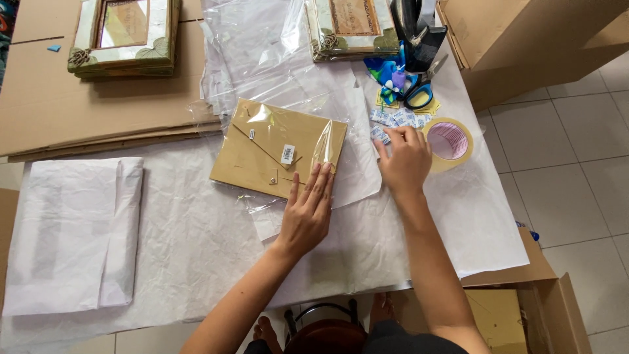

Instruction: The person places decorative picture frames into individual plastic bags, seals them with tape, and applies adhesive labels to the back of the packages.

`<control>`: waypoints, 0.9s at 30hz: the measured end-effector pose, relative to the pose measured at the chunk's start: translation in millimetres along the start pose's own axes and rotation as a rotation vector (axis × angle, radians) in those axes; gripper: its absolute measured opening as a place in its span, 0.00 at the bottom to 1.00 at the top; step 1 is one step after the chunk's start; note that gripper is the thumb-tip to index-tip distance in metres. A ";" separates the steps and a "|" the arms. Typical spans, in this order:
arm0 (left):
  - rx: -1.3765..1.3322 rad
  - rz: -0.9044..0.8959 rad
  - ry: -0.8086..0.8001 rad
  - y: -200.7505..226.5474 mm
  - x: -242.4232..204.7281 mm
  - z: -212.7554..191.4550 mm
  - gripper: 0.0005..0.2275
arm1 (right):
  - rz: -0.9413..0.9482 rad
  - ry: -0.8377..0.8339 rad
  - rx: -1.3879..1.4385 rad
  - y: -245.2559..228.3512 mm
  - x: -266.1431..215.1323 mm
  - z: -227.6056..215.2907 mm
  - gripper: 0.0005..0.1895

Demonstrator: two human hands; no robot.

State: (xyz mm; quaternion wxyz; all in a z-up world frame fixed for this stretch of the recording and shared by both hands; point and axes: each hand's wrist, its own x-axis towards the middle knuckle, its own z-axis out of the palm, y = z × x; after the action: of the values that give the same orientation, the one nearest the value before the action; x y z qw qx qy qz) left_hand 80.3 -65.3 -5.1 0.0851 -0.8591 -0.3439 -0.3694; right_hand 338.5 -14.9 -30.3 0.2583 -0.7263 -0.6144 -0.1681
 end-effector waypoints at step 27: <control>0.012 0.035 0.170 -2.9 5.9 3.8 0.18 | -0.091 0.034 0.465 -72.4 -11.5 -78.0 0.08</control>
State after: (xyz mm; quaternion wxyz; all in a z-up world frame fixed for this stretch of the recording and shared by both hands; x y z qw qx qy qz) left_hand 83.5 -58.5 -4.0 0.1254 -0.8302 -0.3223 -0.4372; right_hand 271.2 -61.5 38.6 0.4209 -0.6160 -0.6643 -0.0457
